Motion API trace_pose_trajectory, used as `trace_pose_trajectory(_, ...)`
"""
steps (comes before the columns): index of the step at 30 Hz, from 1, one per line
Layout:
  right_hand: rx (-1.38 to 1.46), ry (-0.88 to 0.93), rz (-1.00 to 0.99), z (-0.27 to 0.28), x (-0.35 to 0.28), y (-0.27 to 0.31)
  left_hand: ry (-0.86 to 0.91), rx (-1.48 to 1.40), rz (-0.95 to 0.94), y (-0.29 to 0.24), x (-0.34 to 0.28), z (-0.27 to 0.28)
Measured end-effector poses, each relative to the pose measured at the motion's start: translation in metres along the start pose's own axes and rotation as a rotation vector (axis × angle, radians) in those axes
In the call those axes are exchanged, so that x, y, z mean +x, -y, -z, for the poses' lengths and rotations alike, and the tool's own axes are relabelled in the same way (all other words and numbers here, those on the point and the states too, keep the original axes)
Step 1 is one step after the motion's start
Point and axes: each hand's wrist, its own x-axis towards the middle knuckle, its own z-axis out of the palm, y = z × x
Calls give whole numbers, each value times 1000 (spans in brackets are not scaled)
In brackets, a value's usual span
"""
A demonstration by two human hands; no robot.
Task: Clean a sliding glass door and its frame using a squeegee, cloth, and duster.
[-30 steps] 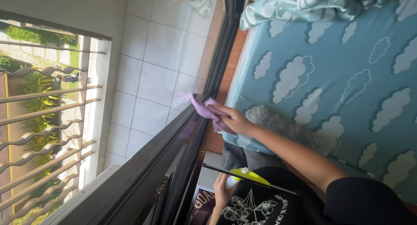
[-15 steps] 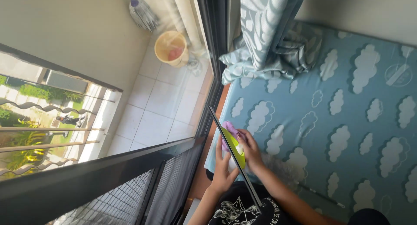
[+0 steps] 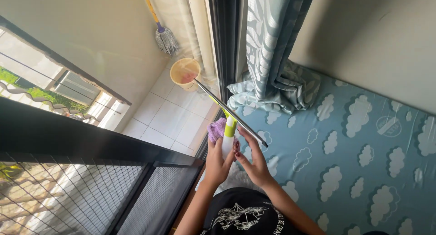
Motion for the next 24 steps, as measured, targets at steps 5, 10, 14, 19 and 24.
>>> trace_pose_trajectory(5, 55, -60, 43, 2, -1, -14, 24, 131, 7, -26, 12, -2)
trace_pose_trajectory(10, 23, -133, 14, -11, 16, -6, 65, -114, -174, -26, 34, 10)
trace_pose_trajectory(14, -347, -259, 294, -32, 33, -10, 152, -240, -64, -31, 61, 31)
trace_pose_trajectory(19, 70, -153, 242, -22, 67, -20, 275, -192, -185, -36, 98, 52)
trace_pose_trajectory(24, -243, -212, 235, -19, 87, 11, 277, -6, -217, -59, 123, 64)
